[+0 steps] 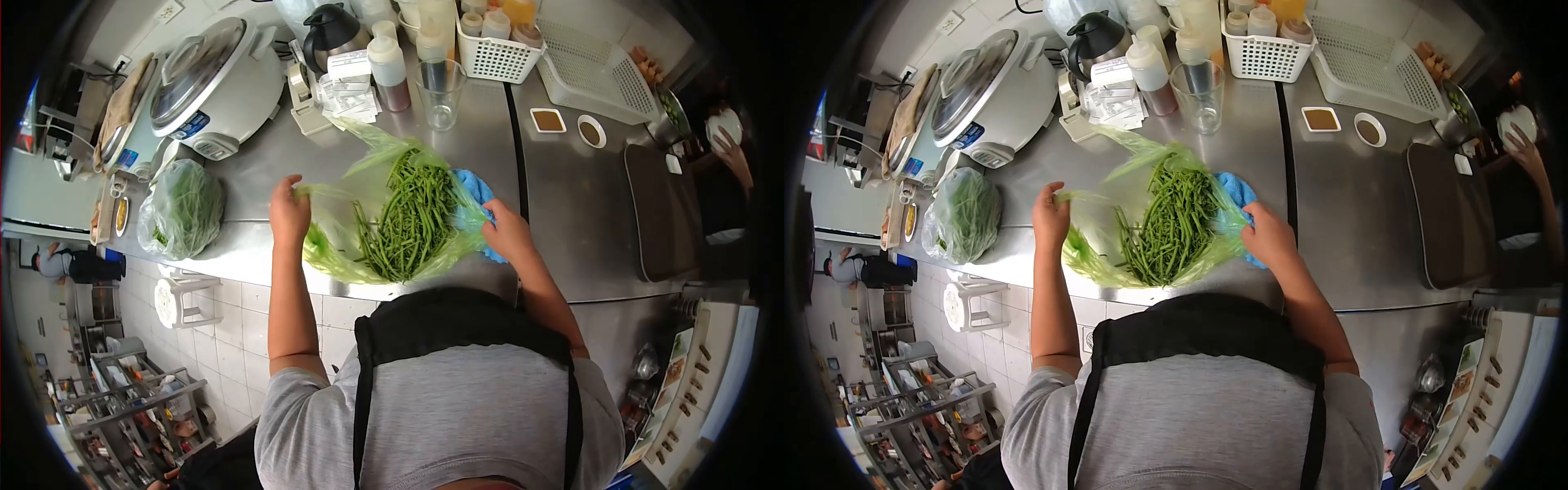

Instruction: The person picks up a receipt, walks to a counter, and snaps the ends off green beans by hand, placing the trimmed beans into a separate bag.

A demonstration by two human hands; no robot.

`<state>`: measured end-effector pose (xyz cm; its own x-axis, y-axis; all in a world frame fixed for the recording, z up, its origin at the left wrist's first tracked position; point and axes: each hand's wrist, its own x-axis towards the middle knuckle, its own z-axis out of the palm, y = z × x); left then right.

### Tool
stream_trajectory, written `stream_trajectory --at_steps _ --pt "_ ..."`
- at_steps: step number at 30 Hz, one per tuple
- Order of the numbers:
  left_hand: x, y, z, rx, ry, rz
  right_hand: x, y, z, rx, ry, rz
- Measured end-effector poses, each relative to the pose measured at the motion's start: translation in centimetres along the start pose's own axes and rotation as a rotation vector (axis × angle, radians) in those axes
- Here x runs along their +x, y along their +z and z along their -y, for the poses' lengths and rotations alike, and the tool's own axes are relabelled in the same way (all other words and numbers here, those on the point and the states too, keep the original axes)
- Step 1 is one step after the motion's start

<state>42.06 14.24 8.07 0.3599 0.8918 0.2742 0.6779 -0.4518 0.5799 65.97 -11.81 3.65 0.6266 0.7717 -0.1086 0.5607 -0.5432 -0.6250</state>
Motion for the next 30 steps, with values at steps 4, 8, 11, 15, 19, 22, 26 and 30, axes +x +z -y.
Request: stream_trajectory --at_steps 4,8,11,15,19,22,26,30 --pt "-2.0 -0.5 -4.1 0.09 0.321 -0.156 -0.4 -1.9 -1.2 0.012 0.015 0.033" --pt "-4.0 3.5 -6.2 -0.322 0.281 0.256 -0.3 -2.9 -0.6 0.04 -0.028 -0.084" --pt "-4.2 9.1 -4.4 0.05 0.233 0.424 -0.4 -2.6 0.5 0.062 -0.045 -0.068" --pt "-5.5 10.5 -5.0 0.115 0.124 0.531 -0.7 -2.1 0.2 0.12 -0.124 -0.06" --pt "-5.8 9.0 -4.0 -0.155 0.038 0.659 -0.9 -2.5 0.1 0.121 -0.134 -0.034" --pt "-6.1 7.5 -3.6 -0.307 -0.075 0.677 -1.0 -2.9 1.2 0.144 -0.169 -0.008" --pt "-6.2 6.2 -4.2 -0.353 -0.121 0.624 -0.1 -1.9 3.5 0.122 -0.308 0.0" --pt "-6.8 4.9 -6.4 -0.187 0.191 0.39 0.5 -1.0 7.1 -0.032 -0.614 -0.228"
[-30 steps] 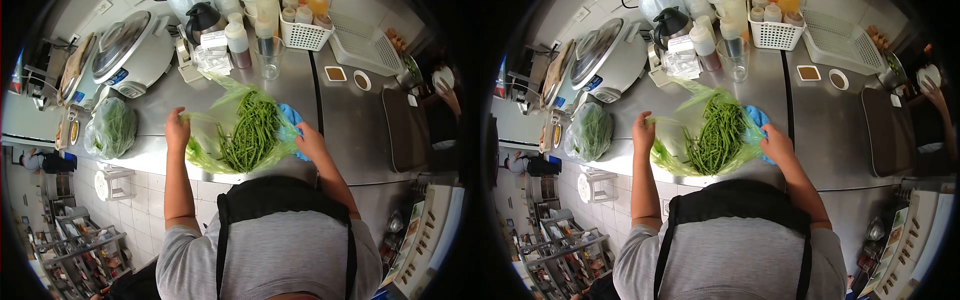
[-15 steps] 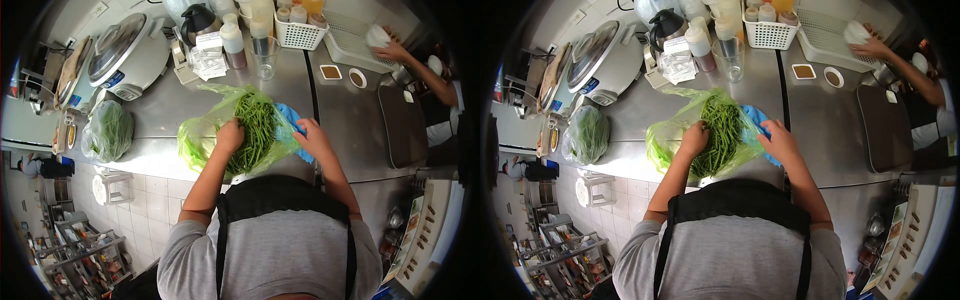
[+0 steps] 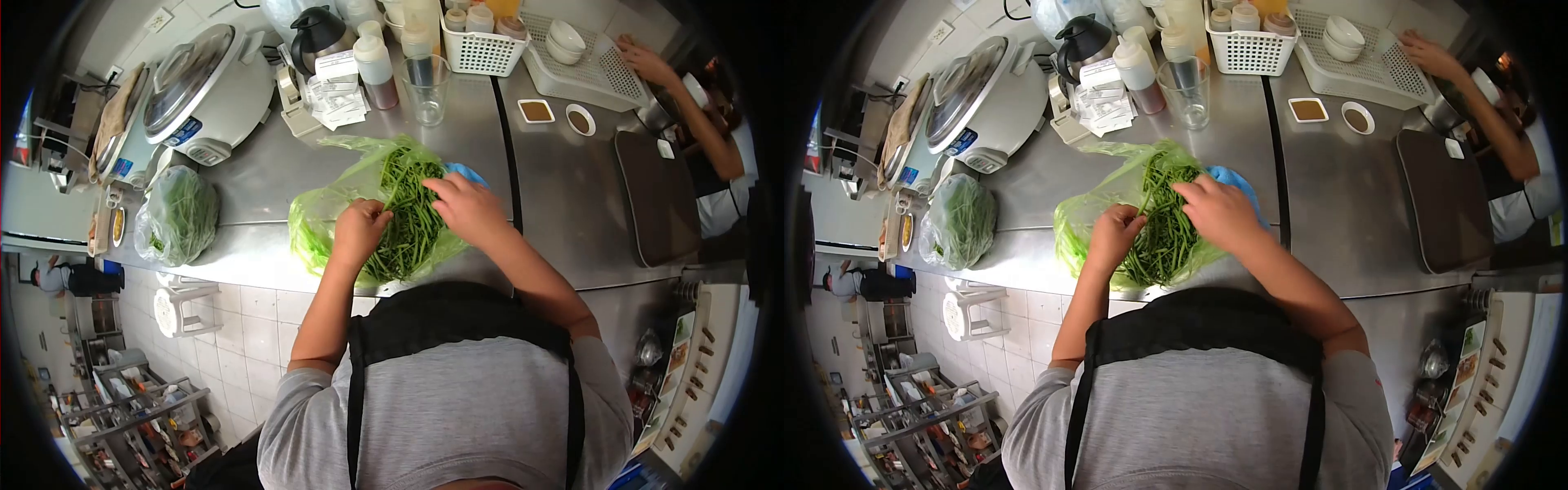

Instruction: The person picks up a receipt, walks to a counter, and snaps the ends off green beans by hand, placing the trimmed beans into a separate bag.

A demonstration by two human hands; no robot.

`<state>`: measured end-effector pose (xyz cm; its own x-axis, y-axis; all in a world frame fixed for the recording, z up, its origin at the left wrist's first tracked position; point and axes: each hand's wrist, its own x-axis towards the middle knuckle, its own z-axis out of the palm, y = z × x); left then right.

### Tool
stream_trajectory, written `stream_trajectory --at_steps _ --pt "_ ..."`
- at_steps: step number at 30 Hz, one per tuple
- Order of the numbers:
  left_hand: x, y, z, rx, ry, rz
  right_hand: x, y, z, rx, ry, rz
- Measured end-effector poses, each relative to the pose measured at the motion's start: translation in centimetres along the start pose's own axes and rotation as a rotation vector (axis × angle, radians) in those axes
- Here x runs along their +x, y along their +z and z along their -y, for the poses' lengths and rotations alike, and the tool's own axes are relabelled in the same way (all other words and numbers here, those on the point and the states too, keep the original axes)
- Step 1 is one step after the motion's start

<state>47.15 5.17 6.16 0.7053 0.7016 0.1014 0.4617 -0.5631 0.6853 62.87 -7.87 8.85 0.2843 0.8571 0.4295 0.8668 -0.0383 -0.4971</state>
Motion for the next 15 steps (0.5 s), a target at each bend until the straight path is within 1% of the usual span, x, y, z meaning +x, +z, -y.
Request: stream_trajectory --at_steps 3,6,9,12,15 --pt "-0.1 -0.8 -2.1 0.176 0.117 0.044 1.3 0.7 0.2 -0.187 -0.14 0.012" --pt "0.0 -1.2 -3.2 0.187 0.148 0.036 2.0 1.1 -0.6 -0.313 -0.293 0.06" --pt "0.1 -1.3 -3.7 0.146 0.161 0.012 2.2 1.6 -0.5 -0.294 -0.217 0.091" --pt "0.5 -1.2 -3.9 0.011 0.149 0.029 2.4 1.6 0.0 0.063 0.063 0.068" --pt "0.6 0.2 -3.1 -0.13 0.192 0.124 1.8 2.6 0.5 0.362 0.114 -0.069"
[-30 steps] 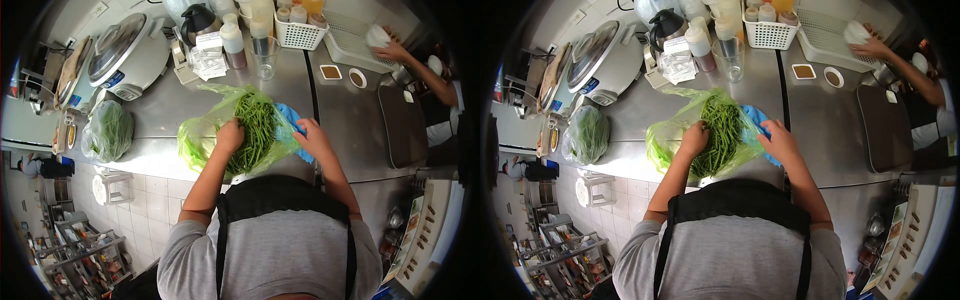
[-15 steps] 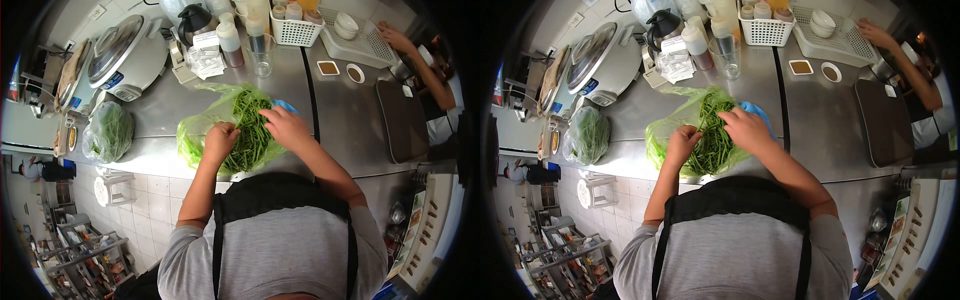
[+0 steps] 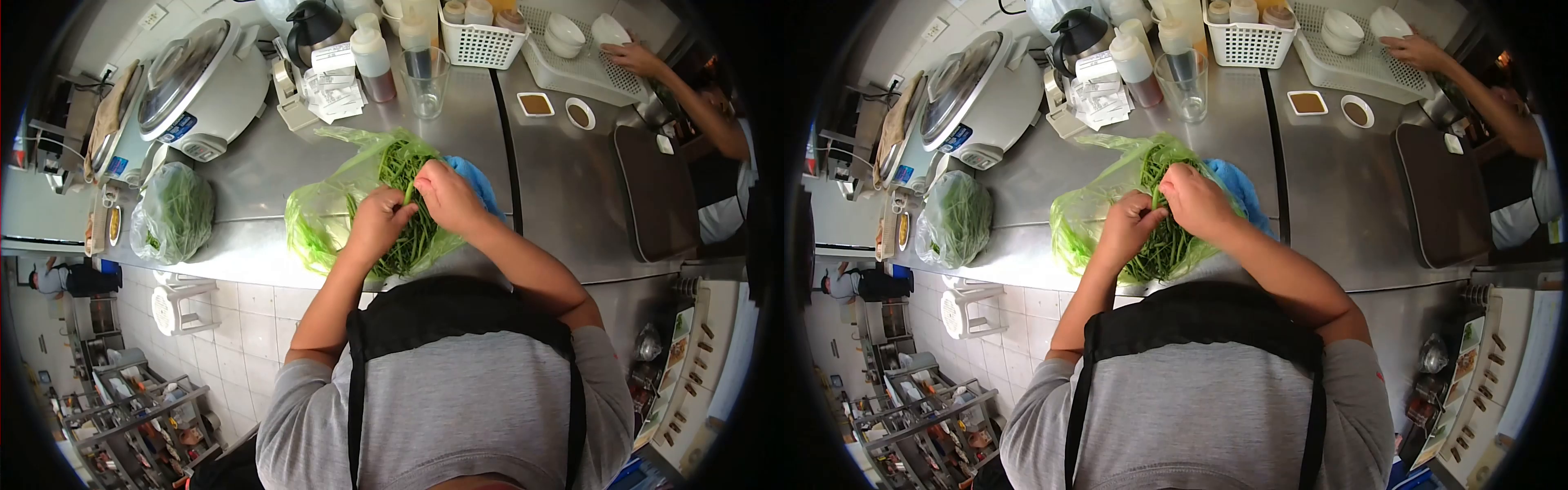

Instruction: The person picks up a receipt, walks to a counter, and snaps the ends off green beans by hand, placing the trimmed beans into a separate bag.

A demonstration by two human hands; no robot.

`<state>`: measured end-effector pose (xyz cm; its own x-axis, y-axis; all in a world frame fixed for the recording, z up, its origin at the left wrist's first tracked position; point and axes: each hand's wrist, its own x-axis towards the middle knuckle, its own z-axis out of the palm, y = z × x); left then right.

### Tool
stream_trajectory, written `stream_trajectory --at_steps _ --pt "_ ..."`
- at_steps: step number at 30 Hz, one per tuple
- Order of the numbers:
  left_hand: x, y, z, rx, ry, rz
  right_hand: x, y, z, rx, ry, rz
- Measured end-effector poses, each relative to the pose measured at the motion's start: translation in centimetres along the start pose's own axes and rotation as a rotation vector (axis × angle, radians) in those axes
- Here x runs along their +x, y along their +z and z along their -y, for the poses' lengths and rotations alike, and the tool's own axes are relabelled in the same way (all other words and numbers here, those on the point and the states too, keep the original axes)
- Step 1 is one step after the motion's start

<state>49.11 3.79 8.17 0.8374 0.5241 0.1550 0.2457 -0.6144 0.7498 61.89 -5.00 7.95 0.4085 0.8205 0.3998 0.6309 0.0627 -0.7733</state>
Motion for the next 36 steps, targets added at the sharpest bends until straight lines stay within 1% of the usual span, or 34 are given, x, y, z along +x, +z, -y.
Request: stream_trajectory --at_steps 3,4,7,9,10,13,15,17,18,21,24,27,29,30,31,32,33,34,35,36 --pt "0.1 1.3 0.2 -0.252 -0.093 -0.042 -0.3 0.5 0.6 0.188 -0.017 -0.065" --pt "0.3 0.9 0.6 -0.227 -0.035 -0.099 -0.3 0.5 0.4 0.232 0.045 -0.071" --pt "0.5 0.1 1.7 -0.54 -0.265 -0.129 -0.2 -0.2 -0.9 0.34 0.234 -0.066" --pt "0.6 -0.8 2.1 -0.565 -0.257 -0.186 -0.1 -0.9 -1.2 0.385 0.365 -0.035" --pt "0.6 -1.1 2.3 -0.576 -0.261 -0.209 -0.1 -0.9 -1.1 0.288 0.274 -0.021" --pt "0.5 -1.4 2.2 -0.599 -0.27 -0.249 -0.4 -0.2 -1.9 -0.02 -0.107 0.079" --pt "0.6 -1.5 1.9 -0.585 -0.266 -0.255 -0.6 -0.2 -1.6 -0.017 0.001 0.238" --pt "0.7 -1.7 1.5 -0.638 -0.254 -0.264 -0.8 -0.1 -1.0 -0.009 0.12 0.383" --pt "0.6 -1.8 1.3 -0.664 -0.251 -0.269 -0.8 0.0 -0.8 -0.025 0.064 0.348" --pt "0.4 -1.9 1.3 -0.706 -0.244 -0.272 -0.8 0.1 -0.4 -0.051 0.099 0.325" --pt "0.2 -2.1 1.4 -0.73 -0.235 -0.263 -0.8 -0.1 0.6 -0.076 0.11 0.403" --pt "-0.2 -2.2 1.1 -0.741 -0.188 -0.243 -1.0 0.4 0.9 -0.059 0.114 0.275" --pt "-0.7 -2.7 0.7 -0.697 -0.135 -0.211 -0.9 1.1 0.6 0.079 0.084 0.093" --pt "-1.0 -2.7 1.6 -0.706 -0.094 -0.148 -0.9 1.1 0.1 0.126 0.072 -0.013" --pt "-1.3 -2.5 2.0 -0.715 -0.048 -0.106 -0.8 1.2 -0.2 0.204 0.112 -0.057" --pt "-1.8 -2.0 2.0 -0.736 -0.069 -0.109 -0.7 1.0 0.0 0.201 0.14 -0.081" --pt "-2.3 -1.7 1.2 -0.771 -0.167 -0.158 -0.7 0.9 0.4 0.212 0.131 -0.098" --pt "-2.8 -1.5 1.8 -0.819 -0.228 -0.2 -0.8 1.0 0.5 0.214 0.093 -0.11" --pt "-3.0 -1.2 2.1 -0.908 -0.269 -0.289 -0.9 0.9 0.8 0.214 0.066 -0.108" --pt "-3.3 -1.1 2.9 -0.973 -0.227 -0.279 -1.1 1.3 0.8 0.213 0.041 -0.105"
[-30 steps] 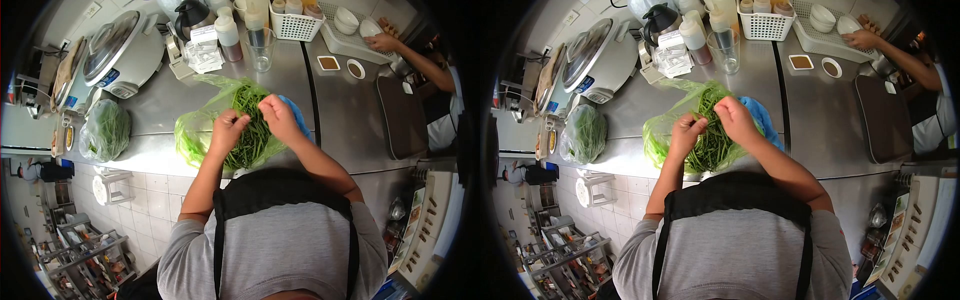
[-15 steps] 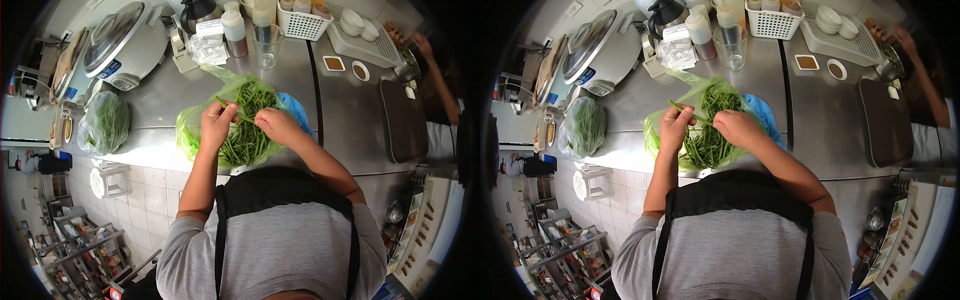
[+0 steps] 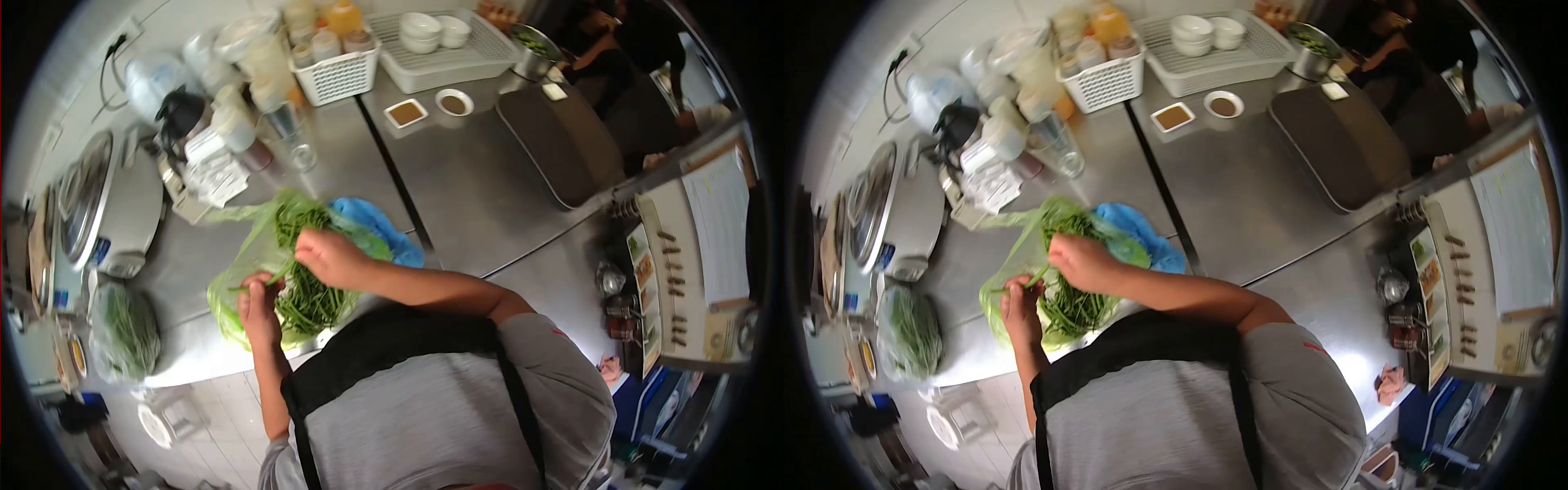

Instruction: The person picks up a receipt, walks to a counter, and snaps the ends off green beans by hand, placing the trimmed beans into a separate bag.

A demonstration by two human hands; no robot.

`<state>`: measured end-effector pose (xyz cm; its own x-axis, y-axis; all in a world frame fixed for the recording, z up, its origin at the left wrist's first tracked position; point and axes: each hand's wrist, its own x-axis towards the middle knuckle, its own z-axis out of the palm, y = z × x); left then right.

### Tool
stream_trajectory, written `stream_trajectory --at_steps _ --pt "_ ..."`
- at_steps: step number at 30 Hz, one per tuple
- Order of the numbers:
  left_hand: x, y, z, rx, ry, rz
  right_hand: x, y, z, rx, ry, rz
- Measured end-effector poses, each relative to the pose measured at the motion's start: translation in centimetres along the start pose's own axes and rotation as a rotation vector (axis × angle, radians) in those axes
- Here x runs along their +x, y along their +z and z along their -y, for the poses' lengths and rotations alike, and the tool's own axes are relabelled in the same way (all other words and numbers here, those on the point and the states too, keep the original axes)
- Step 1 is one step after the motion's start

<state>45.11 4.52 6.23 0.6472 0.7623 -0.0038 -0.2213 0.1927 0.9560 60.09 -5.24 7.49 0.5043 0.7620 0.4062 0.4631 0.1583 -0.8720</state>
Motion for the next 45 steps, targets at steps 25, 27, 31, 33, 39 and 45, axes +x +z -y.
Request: stream_trajectory --at_steps 25,27,31,33,39,45 --pt "-2.7 3.0 0.5 0.031 -0.134 0.02 -2.4 1.8 -1.1 -0.338 -0.06 0.208" --pt "-3.2 3.6 0.6 0.199 0.037 0.09 -2.4 1.7 -1.0 -0.287 -0.024 0.168" --pt "-2.8 3.6 1.4 0.865 0.401 0.112 -2.5 1.3 -0.1 -0.214 0.156 0.285" --pt "-2.8 3.6 1.0 0.951 0.421 0.098 -2.8 1.6 -0.5 -0.07 0.153 0.249" --pt "-1.4 -0.8 1.4 1.235 0.219 -0.012 -1.4 0.5 0.7 0.086 0.106 0.183" --pt "-1.7 -1.6 2.5 1.536 -0.146 0.078 -0.5 0.4 -0.4 -0.12 0.023 0.171"
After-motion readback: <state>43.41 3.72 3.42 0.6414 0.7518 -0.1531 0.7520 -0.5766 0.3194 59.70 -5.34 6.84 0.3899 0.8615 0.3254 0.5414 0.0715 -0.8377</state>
